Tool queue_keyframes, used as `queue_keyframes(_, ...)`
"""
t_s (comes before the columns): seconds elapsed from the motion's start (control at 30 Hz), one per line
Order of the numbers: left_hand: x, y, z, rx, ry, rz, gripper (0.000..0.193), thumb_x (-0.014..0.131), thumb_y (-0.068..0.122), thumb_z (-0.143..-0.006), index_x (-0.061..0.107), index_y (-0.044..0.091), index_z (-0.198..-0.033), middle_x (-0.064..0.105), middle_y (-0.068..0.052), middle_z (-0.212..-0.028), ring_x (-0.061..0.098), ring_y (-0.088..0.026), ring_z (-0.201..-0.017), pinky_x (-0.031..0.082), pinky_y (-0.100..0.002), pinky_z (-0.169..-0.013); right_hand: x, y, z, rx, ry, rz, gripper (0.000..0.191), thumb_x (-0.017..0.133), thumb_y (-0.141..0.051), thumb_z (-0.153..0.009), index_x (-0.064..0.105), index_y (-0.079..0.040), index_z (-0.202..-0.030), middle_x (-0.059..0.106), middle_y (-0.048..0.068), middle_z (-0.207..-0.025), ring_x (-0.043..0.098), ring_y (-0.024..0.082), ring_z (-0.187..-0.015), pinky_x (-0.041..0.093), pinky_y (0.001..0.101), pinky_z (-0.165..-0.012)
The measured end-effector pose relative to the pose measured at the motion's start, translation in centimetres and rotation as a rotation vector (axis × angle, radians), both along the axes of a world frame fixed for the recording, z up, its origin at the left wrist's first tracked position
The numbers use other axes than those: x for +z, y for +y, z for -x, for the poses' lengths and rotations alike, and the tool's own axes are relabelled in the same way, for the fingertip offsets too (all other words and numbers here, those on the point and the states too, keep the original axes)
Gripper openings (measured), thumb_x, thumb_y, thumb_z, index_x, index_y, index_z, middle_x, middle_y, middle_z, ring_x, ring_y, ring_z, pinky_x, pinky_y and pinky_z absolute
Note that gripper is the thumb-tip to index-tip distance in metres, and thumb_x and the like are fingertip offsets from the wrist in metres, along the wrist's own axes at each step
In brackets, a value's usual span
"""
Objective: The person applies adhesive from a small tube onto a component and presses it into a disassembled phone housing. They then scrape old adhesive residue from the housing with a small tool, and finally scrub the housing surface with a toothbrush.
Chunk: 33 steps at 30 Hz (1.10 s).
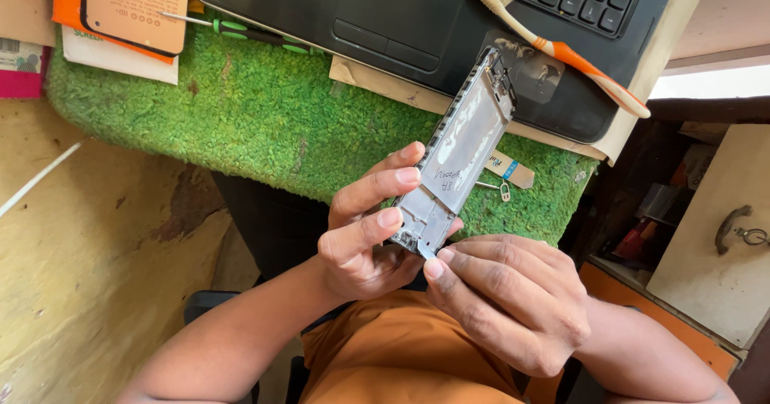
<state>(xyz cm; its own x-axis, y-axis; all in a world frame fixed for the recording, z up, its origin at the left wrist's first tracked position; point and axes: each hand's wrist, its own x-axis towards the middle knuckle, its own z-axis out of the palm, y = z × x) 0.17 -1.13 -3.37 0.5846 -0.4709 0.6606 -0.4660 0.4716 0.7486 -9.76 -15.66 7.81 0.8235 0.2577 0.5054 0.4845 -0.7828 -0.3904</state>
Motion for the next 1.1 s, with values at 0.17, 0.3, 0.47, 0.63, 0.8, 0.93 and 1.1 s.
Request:
queue_keyframes(0.17, -0.10, 0.03, -0.03, -0.019, 0.020, 0.013, 0.084, 0.091, 0.001, -0.087, 0.034, 0.019, -0.146, 0.045, -0.013, -0.146, 0.054, -0.038, -0.141, 0.054, -0.051, -0.115, -0.02, 0.00, 0.01, 0.001, 0.003, -0.005, 0.025, 0.083, -0.004, -0.081, 0.070, 0.008, -0.099, 0.069, 0.018, -0.090, 0.073, 0.029, -0.080, 0.063, 0.0393, -0.072)
queue_keyframes(0.3, -0.11, -0.10, 0.00, -0.018, 0.027, 0.019, 0.082, 0.091, 0.001, -0.088, 0.035, 0.019, -0.145, 0.046, -0.014, -0.145, 0.054, -0.037, -0.141, 0.054, -0.051, -0.116, -0.15, -0.01, 0.03, -0.002, -0.001, 0.010, 0.025, 0.083, -0.003, -0.085, 0.071, 0.008, -0.103, 0.069, 0.018, -0.094, 0.073, 0.029, -0.083, 0.063, 0.0396, -0.074)
queue_keyframes(0.47, 0.04, -0.07, -0.16, -0.028, 0.019, 0.010, 0.079, 0.090, 0.001, -0.088, 0.034, 0.018, -0.142, 0.045, -0.014, -0.145, 0.054, -0.037, -0.140, 0.053, -0.051, -0.116, -0.22, -0.16, 0.17, 0.015, -0.007, 0.026, 0.024, 0.081, -0.003, -0.085, 0.071, 0.009, -0.102, 0.070, 0.019, -0.095, 0.073, 0.029, -0.084, 0.064, 0.0396, -0.074)
queue_keyframes(0.63, 0.19, -0.06, -0.18, -0.037, 0.021, 0.007, 0.080, 0.091, 0.001, -0.088, 0.034, 0.018, -0.142, 0.045, -0.014, -0.144, 0.054, -0.036, -0.141, 0.053, -0.052, -0.117, -0.23, -0.11, 0.23, 0.012, -0.015, 0.038, 0.022, 0.079, -0.001, -0.083, 0.071, 0.009, -0.101, 0.070, 0.020, -0.096, 0.074, 0.030, -0.084, 0.064, 0.0406, -0.075)
queue_keyframes(0.8, 0.14, -0.12, -0.19, -0.019, 0.016, 0.009, 0.081, 0.091, 0.000, -0.088, 0.033, 0.018, -0.142, 0.045, -0.014, -0.144, 0.055, -0.035, -0.139, 0.053, -0.052, -0.117, -0.45, 0.20, 0.17, 0.009, -0.076, 0.082, 0.018, 0.078, 0.001, -0.086, 0.071, 0.010, -0.100, 0.070, 0.021, -0.095, 0.074, 0.030, -0.084, 0.065, 0.0409, -0.076)
queue_keyframes(0.93, 0.11, -0.02, -0.15, -0.033, 0.017, 0.011, 0.081, 0.091, 0.001, -0.087, 0.034, 0.018, -0.143, 0.045, -0.015, -0.144, 0.054, -0.037, -0.140, 0.054, -0.052, -0.116, -0.61, 0.36, 0.21, -0.009, -0.090, 0.097, 0.017, 0.080, 0.003, -0.088, 0.070, 0.009, -0.100, 0.070, 0.020, -0.094, 0.074, 0.028, -0.082, 0.064, 0.0392, -0.073)
queue_keyframes(1.1, 0.02, 0.10, -0.17, -0.045, 0.020, 0.013, 0.082, 0.091, 0.001, -0.088, 0.034, 0.018, -0.145, 0.044, -0.014, -0.145, 0.053, -0.038, -0.141, 0.054, -0.051, -0.116, -0.57, 0.37, 0.29, -0.007, -0.071, 0.084, 0.017, 0.080, 0.004, -0.090, 0.070, 0.010, -0.102, 0.070, 0.019, -0.094, 0.074, 0.028, -0.083, 0.064, 0.0388, -0.074)
